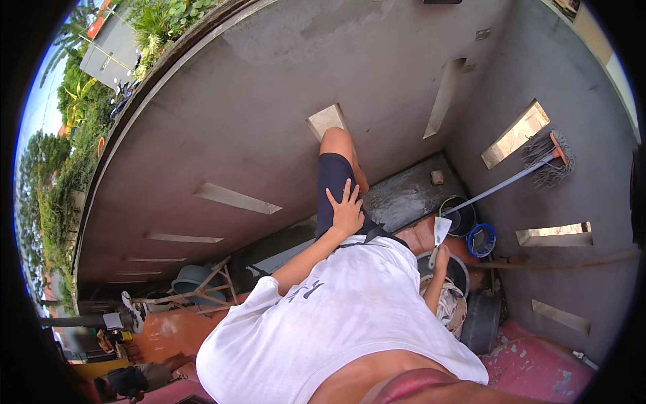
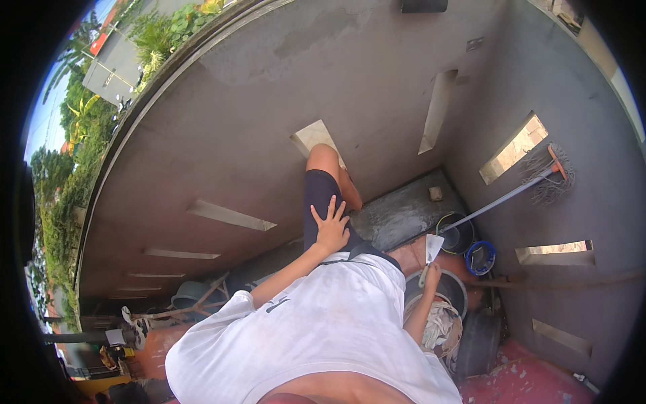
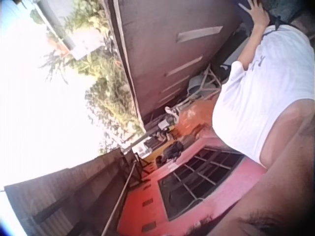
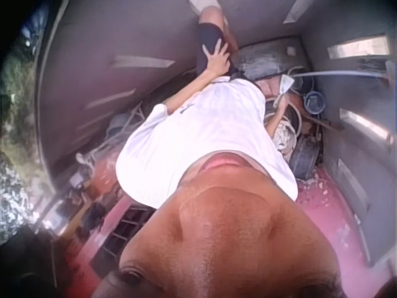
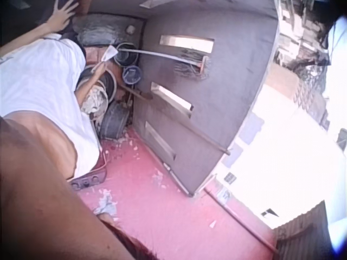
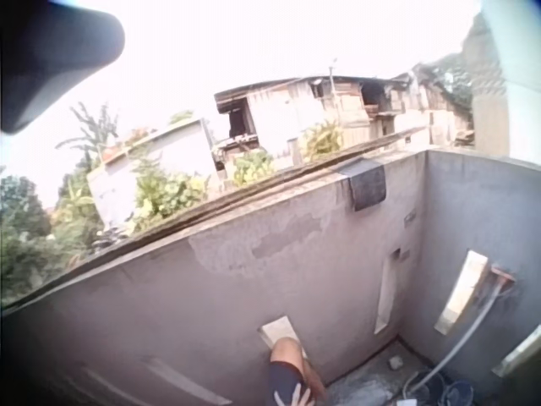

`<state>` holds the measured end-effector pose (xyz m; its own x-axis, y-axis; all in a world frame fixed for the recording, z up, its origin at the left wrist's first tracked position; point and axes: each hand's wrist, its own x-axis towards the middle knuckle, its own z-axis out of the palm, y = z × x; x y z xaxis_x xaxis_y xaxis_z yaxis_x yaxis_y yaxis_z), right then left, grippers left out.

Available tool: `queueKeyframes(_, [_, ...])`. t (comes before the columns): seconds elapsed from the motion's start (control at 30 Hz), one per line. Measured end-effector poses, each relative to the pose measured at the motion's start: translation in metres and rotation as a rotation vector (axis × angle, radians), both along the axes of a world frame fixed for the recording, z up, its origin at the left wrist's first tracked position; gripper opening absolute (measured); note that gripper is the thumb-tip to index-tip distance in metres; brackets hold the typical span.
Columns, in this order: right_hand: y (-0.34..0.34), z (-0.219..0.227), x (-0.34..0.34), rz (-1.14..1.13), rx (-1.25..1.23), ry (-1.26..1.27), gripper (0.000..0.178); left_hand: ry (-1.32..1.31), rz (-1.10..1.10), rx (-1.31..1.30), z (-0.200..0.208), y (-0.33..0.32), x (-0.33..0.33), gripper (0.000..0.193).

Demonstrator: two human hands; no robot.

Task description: The person uses a trowel to apply and smooth plaster on a ceiling surface. They repeatedly spread the material, scrape off excess, and refine the finish across different sections of the ceiling.

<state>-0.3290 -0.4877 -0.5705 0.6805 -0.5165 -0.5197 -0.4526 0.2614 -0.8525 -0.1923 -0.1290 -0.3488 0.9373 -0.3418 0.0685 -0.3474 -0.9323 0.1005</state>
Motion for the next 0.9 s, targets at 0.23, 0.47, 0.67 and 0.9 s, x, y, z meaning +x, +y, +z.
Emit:
queueKeyframes(0.23, [0.040,0.141,0.115,0.289,-0.119,-0.207,0.044,0.120,0.098,-0.499,0.034,-0.009,0.003,0.027])
queueKeyframes(0.47, [0.137,0.292,0.220,0.576,0.082,-0.467,0.045,0.444,0.046,-1.129,0.084,-0.002,0.031,0.038])
queueKeyframes(0.67, [0.216,0.348,0.269,0.788,0.244,-0.638,0.020,0.564,0.196,-1.419,0.100,-0.006,0.052,0.055])
queueKeyframes(0.9, [0.278,0.426,0.324,0.899,0.186,-0.766,0.019,0.415,0.168,-1.783,0.132,0.006,0.102,0.052])
